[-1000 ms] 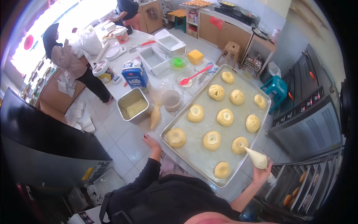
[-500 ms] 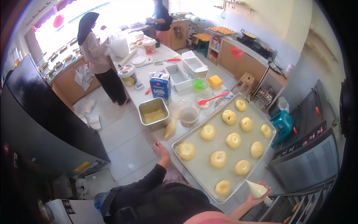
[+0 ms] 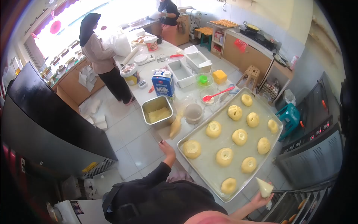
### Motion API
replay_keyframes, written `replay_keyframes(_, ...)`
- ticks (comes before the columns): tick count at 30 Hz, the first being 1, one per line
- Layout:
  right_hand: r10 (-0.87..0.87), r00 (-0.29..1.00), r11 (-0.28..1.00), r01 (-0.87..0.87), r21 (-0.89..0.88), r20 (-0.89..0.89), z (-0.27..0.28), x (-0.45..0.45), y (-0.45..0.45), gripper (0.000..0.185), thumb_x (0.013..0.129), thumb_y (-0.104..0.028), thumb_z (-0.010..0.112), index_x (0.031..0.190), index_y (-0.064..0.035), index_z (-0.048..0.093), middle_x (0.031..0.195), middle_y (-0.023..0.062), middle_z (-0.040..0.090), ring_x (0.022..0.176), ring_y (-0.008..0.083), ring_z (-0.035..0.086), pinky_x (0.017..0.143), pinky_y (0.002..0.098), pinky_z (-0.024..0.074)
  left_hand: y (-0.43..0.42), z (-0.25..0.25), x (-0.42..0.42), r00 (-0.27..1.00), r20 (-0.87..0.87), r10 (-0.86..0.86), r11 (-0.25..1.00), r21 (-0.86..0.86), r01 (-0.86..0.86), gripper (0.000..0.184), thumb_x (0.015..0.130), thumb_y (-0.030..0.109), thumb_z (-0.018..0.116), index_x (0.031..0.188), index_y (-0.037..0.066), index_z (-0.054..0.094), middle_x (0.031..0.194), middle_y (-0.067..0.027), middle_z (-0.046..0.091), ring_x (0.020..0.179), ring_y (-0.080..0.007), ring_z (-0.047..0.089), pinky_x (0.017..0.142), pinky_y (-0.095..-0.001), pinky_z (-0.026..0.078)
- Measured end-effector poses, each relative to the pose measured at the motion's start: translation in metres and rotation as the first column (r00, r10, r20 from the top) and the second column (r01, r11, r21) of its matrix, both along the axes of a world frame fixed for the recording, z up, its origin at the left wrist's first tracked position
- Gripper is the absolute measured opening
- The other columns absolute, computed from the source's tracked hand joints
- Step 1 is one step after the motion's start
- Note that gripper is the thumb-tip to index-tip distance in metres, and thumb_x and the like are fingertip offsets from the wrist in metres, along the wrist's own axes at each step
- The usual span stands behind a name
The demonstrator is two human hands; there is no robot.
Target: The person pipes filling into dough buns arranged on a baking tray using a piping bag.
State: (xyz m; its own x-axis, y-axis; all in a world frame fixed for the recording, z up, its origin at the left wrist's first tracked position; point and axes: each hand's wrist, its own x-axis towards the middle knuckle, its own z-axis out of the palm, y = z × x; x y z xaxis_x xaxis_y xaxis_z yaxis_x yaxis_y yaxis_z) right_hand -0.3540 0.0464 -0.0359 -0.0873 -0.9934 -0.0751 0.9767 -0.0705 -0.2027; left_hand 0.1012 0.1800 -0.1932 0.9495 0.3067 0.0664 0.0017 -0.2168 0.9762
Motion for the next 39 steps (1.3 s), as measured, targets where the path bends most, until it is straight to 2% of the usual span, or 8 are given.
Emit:
replay_keyframes(2,-0.055,0.998,0.995,0.057,0.078,-0.016,0.014,0.005,0.005,0.055,0.084,-0.019,0.043,0.122,0.0107,0.015,0.131,0.0203,0.017,0.12,0.0322,0.021,0.102,0.0434,0.0101,0.007,0.0,0.001,0.999,0.038,0.014,0.999,0.043,-0.016,0.028,0.085,0.021,0.033,0.089,-0.005,0.041,0.085,-0.0195,0.043,0.081,-0.0319,0.04,0.075,-0.0387,0.031)
replay_keyframes(8,-0.133,0.884,0.99,0.144,-0.011,-0.449,-0.021,-0.01,0.008,0.049,0.085,-0.037,0.037,0.121,-0.0044,0.032,0.098,0.0129,0.048,0.091,0.0228,0.047,0.088,0.0369,0.0345,0.008,-0.011,0.007,1.0,-0.008,-0.025,1.0,0.01,0.025,0.028,0.085,0.02,0.033,0.09,-0.007,0.042,0.082,-0.0193,0.044,0.081,-0.0307,0.041,0.076,-0.0381,0.032)
replay_keyframes(17,-0.06,0.973,0.992,0.032,-0.126,-0.225,0.008,-0.008,0.001,0.024,0.086,-0.025,0.038,0.093,-0.0041,0.049,0.094,0.0104,0.054,0.097,0.0253,0.048,0.096,0.0453,0.0254,0.019,-0.002,-0.009,0.992,-0.103,-0.073,0.995,-0.079,0.065,0.031,0.085,0.021,0.034,0.098,-0.007,0.039,0.098,-0.021,0.041,0.091,-0.031,0.039,0.08,-0.0369,0.031)
replay_keyframes(30,-0.055,0.897,0.998,0.053,-0.017,-0.439,-0.009,-0.019,0.006,0.031,0.085,-0.031,0.038,0.085,-0.0036,0.053,0.085,0.0075,0.058,0.084,0.0222,0.054,0.09,0.0437,0.0341,0.008,0.038,-0.004,0.994,-0.099,0.045,0.987,-0.148,-0.059,0.027,0.082,0.017,0.04,0.098,-0.004,0.039,0.1,-0.0171,0.039,0.097,-0.0266,0.037,0.085,-0.0345,0.027)
replay_keyframes(34,-0.076,0.892,0.995,0.039,-0.092,-0.445,-0.006,-0.019,-0.003,0.03,0.085,-0.031,0.039,0.086,-0.0041,0.053,0.086,0.0084,0.057,0.084,0.0217,0.054,0.088,0.0432,0.036,0.021,0.237,-0.018,0.56,0.828,0.023,0.965,-0.165,0.205,0.042,0.075,0.012,0.052,0.109,-0.002,0.033,0.11,-0.0133,0.032,0.104,-0.0226,0.033,0.088,-0.0347,0.028)
replay_keyframes(36,-0.08,0.888,0.995,0.043,-0.092,-0.452,-0.001,-0.035,0.004,0.031,0.086,-0.032,0.037,0.085,-0.0034,0.051,0.083,0.0078,0.055,0.085,0.0201,0.052,0.091,0.0422,0.0336,0.028,0.291,-0.022,0.507,0.85,-0.142,0.978,0.199,-0.06,0.048,0.073,0.009,0.054,0.115,-0.002,0.033,0.121,-0.0143,0.029,0.111,-0.0239,0.03,0.093,-0.0353,0.022)
replay_keyframes(38,-0.114,0.804,0.982,0.179,0.053,-0.584,0.009,-0.053,0.031,0.028,0.085,-0.029,0.039,0.084,-0.0038,0.05,0.083,0.0073,0.055,0.084,0.0197,0.052,0.089,0.0426,0.0344,0.005,0.336,-0.015,0.642,0.314,-0.7,0.632,-0.146,0.761,0.07,0.064,0.015,0.065,0.122,0.002,0.028,0.129,-0.015,0.021,0.119,-0.0288,0.022,0.096,-0.0378,0.02)
replay_keyframes(39,-0.093,0.819,0.992,0.128,0.022,-0.566,0.008,-0.055,0.031,0.027,0.085,-0.029,0.039,0.084,-0.0043,0.05,0.084,0.0064,0.055,0.084,0.0192,0.052,0.089,0.0426,0.0344,0.009,0.338,-0.033,0.479,0.535,-0.696,0.573,0.012,0.819,0.076,0.061,0.018,0.068,0.124,0.004,0.027,0.131,-0.0154,0.018,0.121,-0.0291,0.018,0.096,-0.0385,0.02)
